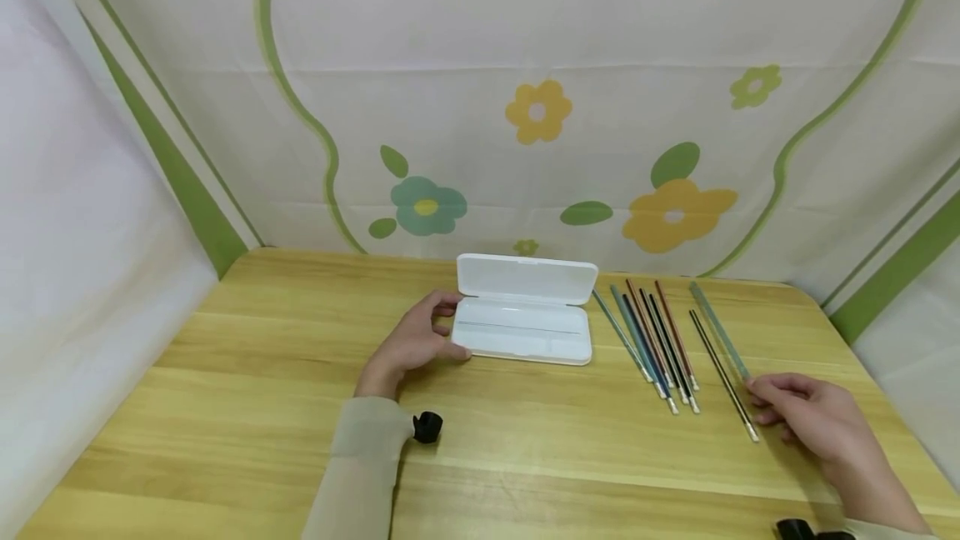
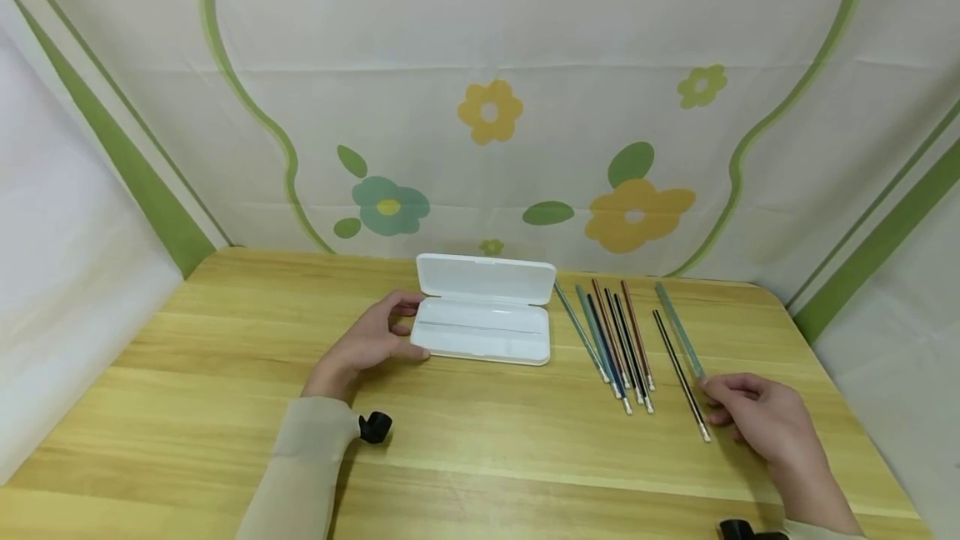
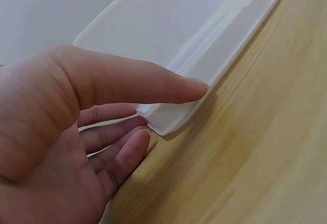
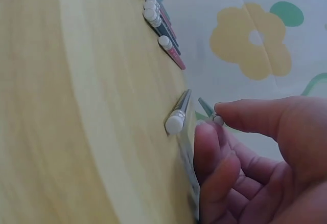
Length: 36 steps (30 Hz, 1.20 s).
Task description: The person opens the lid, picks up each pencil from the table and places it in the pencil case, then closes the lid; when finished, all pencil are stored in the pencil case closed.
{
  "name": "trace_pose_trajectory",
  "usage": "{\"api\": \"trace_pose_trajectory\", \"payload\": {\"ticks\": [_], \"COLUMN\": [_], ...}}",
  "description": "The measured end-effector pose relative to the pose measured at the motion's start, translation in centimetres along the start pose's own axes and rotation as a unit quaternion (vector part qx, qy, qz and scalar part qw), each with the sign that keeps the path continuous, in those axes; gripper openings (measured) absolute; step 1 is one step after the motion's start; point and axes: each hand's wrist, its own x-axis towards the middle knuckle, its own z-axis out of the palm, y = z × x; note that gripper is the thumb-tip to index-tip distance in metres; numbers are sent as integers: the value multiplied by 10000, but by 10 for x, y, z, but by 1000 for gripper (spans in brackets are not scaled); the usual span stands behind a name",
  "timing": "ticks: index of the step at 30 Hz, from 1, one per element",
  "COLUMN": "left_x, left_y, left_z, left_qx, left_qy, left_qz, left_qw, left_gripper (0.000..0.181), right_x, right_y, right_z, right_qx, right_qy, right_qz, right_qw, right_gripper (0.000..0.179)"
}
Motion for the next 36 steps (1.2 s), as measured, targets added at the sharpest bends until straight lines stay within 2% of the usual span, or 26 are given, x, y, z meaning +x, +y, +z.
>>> {"api": "trace_pose_trajectory", "payload": {"ticks": [6, 15, 20, 23, 31, 36], "left_x": [5, 7, 5, 4, -2, -2], "left_y": [0, 0, -1, -1, -1, -1], "left_z": [-3, -5, -5, -4, -3, 0], "left_qx": [51, 119, 114, 103, 72, 30], "left_qy": [5, 1, -26, -40, -12, -29], "left_qz": [211, 112, 127, 108, 69, 146], "left_qw": [9998, 9999, 9998, 9999, 9999, 9999], "left_gripper": [81, 84, 83, 82, 83, 83], "right_x": [2, -1, -5, -8, -13, -16], "right_y": [-6, -15, -19, -20, -25, -27], "right_z": [6, 12, 14, 15, 18, 22], "right_qx": [270, 482, 738, 783, 553, 659], "right_qy": [120, 193, 157, 143, 123, 134], "right_qz": [-97, -296, -469, -572, -785, -793], "right_qw": [9995, 9982, 9960, 9952, 9953, 9946], "right_gripper": [36, 35, 15, 10, 24, 22]}}
